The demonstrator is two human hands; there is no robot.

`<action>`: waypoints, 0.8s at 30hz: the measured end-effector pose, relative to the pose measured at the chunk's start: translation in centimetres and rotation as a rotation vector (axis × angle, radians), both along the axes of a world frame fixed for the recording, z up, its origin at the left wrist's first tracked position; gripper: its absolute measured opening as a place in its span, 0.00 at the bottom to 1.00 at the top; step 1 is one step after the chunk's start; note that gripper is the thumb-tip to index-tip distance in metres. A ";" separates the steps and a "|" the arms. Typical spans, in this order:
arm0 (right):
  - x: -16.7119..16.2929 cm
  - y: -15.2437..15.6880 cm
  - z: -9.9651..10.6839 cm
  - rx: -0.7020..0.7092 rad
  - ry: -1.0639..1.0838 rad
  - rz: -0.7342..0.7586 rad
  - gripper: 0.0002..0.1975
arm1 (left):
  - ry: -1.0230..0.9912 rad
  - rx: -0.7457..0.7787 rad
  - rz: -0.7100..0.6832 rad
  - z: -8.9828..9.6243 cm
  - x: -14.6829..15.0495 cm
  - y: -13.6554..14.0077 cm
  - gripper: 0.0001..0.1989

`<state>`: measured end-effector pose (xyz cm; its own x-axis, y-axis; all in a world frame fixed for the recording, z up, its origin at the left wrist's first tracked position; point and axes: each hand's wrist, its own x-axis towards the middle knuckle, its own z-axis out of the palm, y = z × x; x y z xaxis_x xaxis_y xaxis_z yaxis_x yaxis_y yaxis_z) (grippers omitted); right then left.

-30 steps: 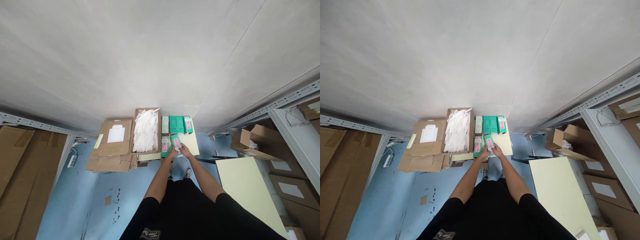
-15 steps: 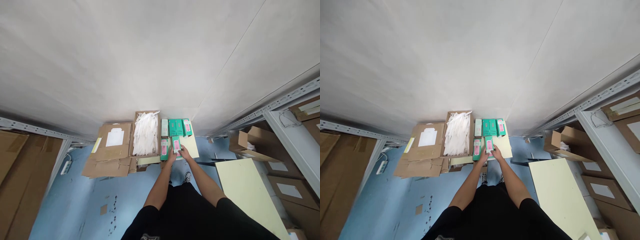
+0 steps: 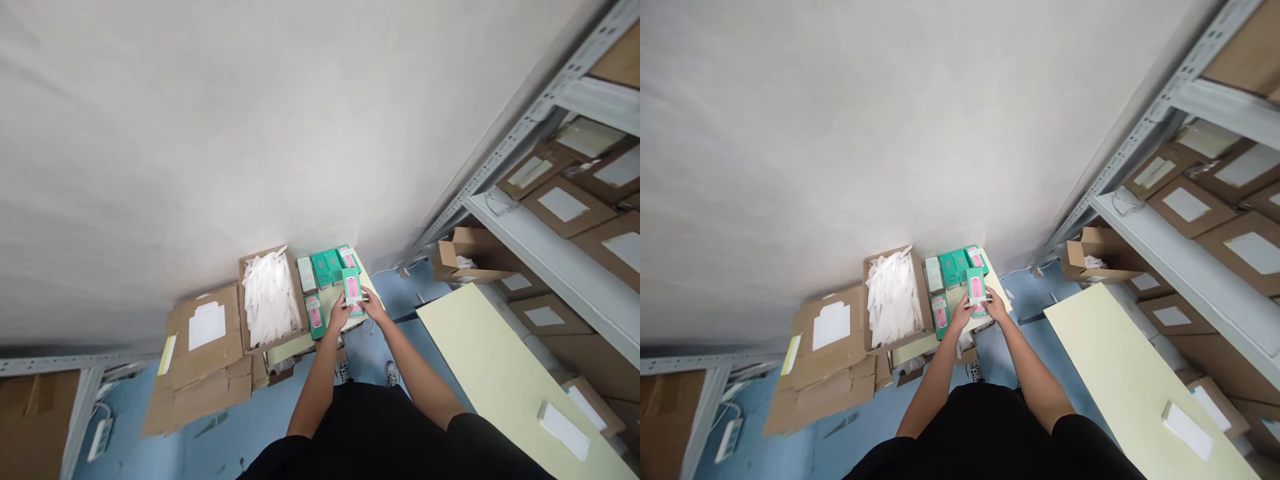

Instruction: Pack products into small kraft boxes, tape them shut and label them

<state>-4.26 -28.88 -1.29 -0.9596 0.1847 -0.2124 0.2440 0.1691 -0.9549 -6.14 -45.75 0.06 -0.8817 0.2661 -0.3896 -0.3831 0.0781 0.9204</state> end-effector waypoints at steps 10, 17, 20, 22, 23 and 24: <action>5.3 9.3 3.2 -0.178 0.048 -0.281 0.37 | 0.065 0.045 -0.254 5.4 1.5 9.8 0.43; 14.5 19.9 5.5 -0.152 0.100 -0.518 0.36 | 0.126 0.014 -0.508 7.5 6.3 22.6 0.42; 19.8 24.1 6.3 -0.164 0.149 -0.651 0.36 | 0.148 -0.007 -0.628 8.2 9.8 28.4 0.40; 23.4 26.5 6.7 -0.158 0.165 -0.724 0.35 | 0.150 -0.018 -0.701 8.4 12.4 31.7 0.41; 25.0 27.6 6.9 -0.156 0.166 -0.754 0.35 | 0.154 -0.018 -0.737 8.5 13.6 33.2 0.42; 26.6 28.5 7.0 -0.156 0.165 -0.785 0.36 | 0.160 -0.018 -0.774 8.6 14.8 34.6 0.42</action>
